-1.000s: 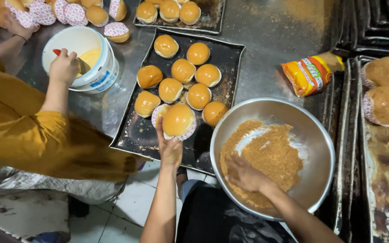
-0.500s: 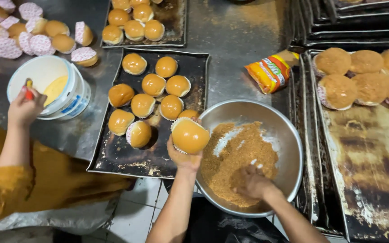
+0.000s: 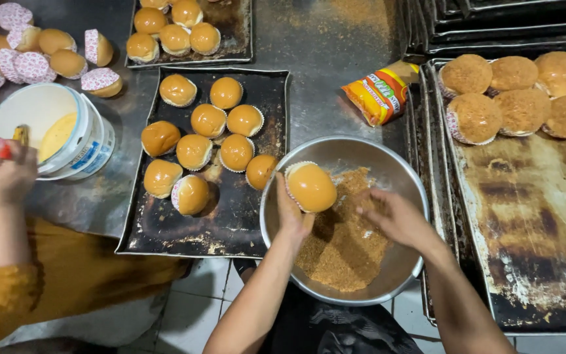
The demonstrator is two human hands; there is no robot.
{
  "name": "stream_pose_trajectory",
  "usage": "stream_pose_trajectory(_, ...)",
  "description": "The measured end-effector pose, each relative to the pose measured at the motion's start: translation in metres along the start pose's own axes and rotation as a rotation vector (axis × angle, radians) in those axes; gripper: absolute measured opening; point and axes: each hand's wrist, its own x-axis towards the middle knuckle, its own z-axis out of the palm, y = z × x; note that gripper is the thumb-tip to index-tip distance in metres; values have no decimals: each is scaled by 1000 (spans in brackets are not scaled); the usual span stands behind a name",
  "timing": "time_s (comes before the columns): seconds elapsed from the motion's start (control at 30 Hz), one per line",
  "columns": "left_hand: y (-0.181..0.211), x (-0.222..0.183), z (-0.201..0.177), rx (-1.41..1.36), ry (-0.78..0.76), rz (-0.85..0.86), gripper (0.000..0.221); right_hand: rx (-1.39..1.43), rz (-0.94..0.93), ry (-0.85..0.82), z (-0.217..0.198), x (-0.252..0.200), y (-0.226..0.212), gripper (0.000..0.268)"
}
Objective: Coating glazed buns with crumbs and arranging them on a baking tray.
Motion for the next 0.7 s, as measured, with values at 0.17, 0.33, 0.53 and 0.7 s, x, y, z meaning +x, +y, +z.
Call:
stream_pose_trajectory(0.17, -34, 12, 12, 146, -55, -7, 57, -71, -110, 93, -26, 25, -34, 36)
stream_pose_trajectory(0.33, -32, -16, 38, 204, -11, -17, 51, -45, -146, 133, -23, 51, -41, 27)
stream_pose_trajectory(0.53, -32, -10, 35, 150, 62, 3, 55, 33, -195, 177, -24, 29, -75, 25)
stream_pose_trajectory(0.7, -37, 35, -4, 48, 33, -27, 60, 5, -87, 204, -19, 42, -41, 25)
